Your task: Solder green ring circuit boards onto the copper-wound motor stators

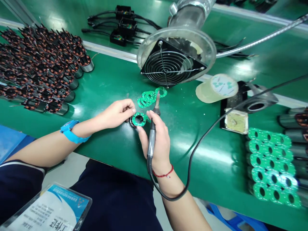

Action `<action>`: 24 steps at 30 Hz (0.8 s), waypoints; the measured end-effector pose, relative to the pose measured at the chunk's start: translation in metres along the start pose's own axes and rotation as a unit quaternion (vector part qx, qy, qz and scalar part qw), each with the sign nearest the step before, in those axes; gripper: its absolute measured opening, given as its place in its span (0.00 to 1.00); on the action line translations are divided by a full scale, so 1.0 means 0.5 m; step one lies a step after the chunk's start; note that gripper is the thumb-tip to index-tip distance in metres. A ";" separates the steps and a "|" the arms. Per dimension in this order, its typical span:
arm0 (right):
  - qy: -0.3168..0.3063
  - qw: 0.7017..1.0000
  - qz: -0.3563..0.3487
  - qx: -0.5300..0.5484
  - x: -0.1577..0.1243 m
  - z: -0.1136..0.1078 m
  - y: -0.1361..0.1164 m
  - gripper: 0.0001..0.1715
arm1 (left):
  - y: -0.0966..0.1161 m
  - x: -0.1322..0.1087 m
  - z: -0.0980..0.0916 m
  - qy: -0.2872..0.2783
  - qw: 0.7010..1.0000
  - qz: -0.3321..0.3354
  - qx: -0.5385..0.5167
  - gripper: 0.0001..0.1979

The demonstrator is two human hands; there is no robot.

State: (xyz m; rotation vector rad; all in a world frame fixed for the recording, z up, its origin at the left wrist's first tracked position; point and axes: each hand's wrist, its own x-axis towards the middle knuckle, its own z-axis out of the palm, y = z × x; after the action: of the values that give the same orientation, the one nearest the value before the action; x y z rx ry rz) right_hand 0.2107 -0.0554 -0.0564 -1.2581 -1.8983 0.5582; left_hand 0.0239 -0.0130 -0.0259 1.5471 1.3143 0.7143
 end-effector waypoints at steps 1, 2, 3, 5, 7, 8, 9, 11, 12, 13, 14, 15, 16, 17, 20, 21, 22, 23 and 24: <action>-0.009 1.000 -0.003 -0.006 0.001 0.002 -0.003 0.31 | 0.003 0.001 0.000 0.001 1.000 -0.002 0.011 0.08; -0.016 1.000 -0.005 -0.011 0.002 0.003 -0.005 0.31 | 0.006 0.001 0.000 0.003 1.000 -0.003 0.022 0.08; -0.021 1.000 -0.007 -0.014 0.003 0.005 -0.007 0.30 | 0.008 0.001 0.000 0.004 0.999 -0.004 0.032 0.09; -0.022 1.000 -0.008 -0.016 0.004 0.006 -0.010 0.30 | 0.010 0.000 -0.001 0.004 0.999 -0.002 0.050 0.09; -0.020 1.000 -0.011 -0.016 0.005 0.007 -0.011 0.30 | 0.009 -0.003 -0.001 0.003 0.998 0.003 0.059 0.09; -0.019 1.000 -0.014 -0.017 0.005 0.007 -0.011 0.30 | 0.007 -0.004 -0.001 0.004 0.998 0.005 0.061 0.09; -0.020 0.999 -0.019 -0.019 0.005 0.007 -0.010 0.30 | 0.006 -0.005 -0.001 0.007 0.998 0.005 0.061 0.08; -0.018 0.999 -0.029 -0.022 0.005 0.009 -0.009 0.29 | 0.005 -0.007 -0.001 0.018 0.998 -0.002 0.065 0.08; -0.016 0.999 -0.034 -0.023 0.006 0.010 -0.008 0.28 | 0.005 -0.008 -0.001 0.024 0.997 -0.008 0.070 0.08; -0.013 0.999 -0.037 -0.023 0.006 0.011 -0.008 0.28 | 0.006 -0.008 -0.001 0.028 0.997 -0.015 0.075 0.08; -0.012 0.999 -0.039 -0.022 0.007 0.012 -0.008 0.28 | 0.007 -0.009 -0.002 0.030 0.996 -0.023 0.080 0.08; -0.011 0.999 -0.041 -0.021 0.008 0.012 -0.008 0.28 | 0.009 -0.009 -0.002 0.031 0.996 -0.028 0.085 0.09; -0.013 0.999 -0.042 -0.020 0.009 0.012 -0.008 0.28 | 0.011 -0.010 -0.002 0.031 0.995 -0.031 0.087 0.09; -0.015 0.999 -0.043 -0.021 0.009 0.010 -0.009 0.28 | 0.012 -0.010 -0.002 0.032 0.995 -0.032 0.088 0.08; 0.012 0.999 -0.036 -0.007 0.008 0.002 -0.010 0.24 | 0.015 -0.011 -0.002 0.037 0.995 -0.034 0.092 0.08; 0.034 0.999 -0.032 0.012 0.005 -0.002 -0.011 0.23 | 0.015 -0.011 -0.001 0.039 0.994 -0.034 0.095 0.08; 0.057 0.997 -0.030 0.038 0.002 -0.005 -0.011 0.22 | 0.015 -0.011 -0.001 0.040 0.994 -0.034 0.098 0.08; 0.080 0.994 -0.030 0.066 -0.001 -0.008 -0.011 0.21 | 0.016 -0.011 -0.001 0.041 0.994 -0.034 0.099 0.08; 0.100 0.990 -0.035 0.090 -0.005 -0.011 -0.011 0.20 | 0.016 -0.011 0.000 0.043 0.994 -0.034 0.100 0.08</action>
State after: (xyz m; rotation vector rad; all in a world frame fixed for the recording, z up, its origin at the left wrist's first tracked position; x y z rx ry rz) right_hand 0.2124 -0.0603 -0.0501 -1.0851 -1.6785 0.5341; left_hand 0.0254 -0.0181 -0.0178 1.6358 1.5332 0.6271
